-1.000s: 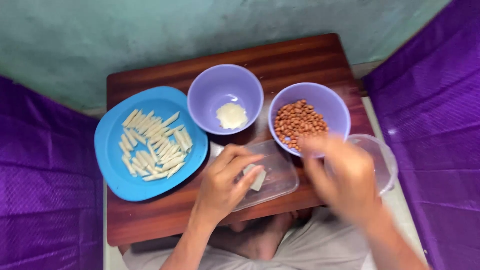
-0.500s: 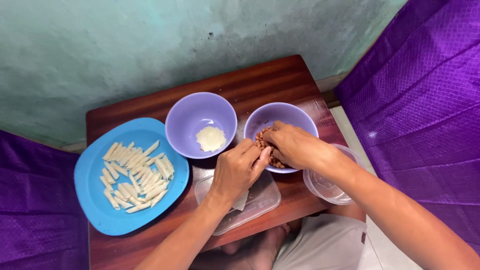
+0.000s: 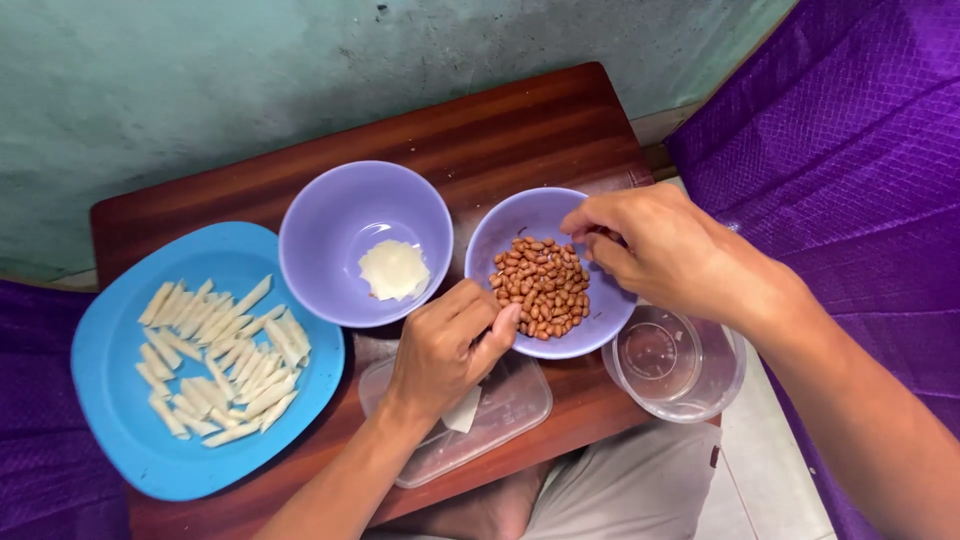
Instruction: The person sits on the floor and folds small square wrappers around peanuts to make dumplings. They place the finished dumplings on a blue plate and occasionally dip their fingers in a small container of water to seal the edges.
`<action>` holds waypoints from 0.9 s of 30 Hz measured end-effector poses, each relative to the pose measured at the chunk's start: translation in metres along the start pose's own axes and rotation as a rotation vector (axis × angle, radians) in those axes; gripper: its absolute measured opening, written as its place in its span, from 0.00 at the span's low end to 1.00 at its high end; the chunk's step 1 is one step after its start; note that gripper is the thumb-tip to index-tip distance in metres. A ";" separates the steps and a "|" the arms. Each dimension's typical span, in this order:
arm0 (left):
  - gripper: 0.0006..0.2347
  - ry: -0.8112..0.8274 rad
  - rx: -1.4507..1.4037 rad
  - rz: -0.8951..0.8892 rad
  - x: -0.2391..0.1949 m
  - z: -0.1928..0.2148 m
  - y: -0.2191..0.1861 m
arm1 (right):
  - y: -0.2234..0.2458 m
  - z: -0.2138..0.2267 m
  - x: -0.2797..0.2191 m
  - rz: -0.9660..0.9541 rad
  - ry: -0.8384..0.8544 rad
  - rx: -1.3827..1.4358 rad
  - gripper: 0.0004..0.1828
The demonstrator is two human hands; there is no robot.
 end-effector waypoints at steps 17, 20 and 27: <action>0.09 0.109 -0.161 0.099 0.004 -0.001 -0.003 | -0.014 -0.059 0.015 0.416 -0.027 -0.170 0.17; 0.04 0.134 -0.134 0.141 0.004 0.000 -0.005 | -0.018 -0.071 0.017 0.446 -0.043 -0.188 0.18; 0.05 0.133 -0.138 0.130 0.000 -0.001 -0.003 | -0.015 -0.050 0.012 0.342 -0.036 -0.122 0.08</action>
Point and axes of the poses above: each hand's wrist, its own x-axis towards the middle knuckle, its own z-axis out of the back of the hand, y = z × x, the point moved 3 cm from there along x, towards the middle knuckle, and after that the axes turned 11 degrees about z, right-handed, at the moved point
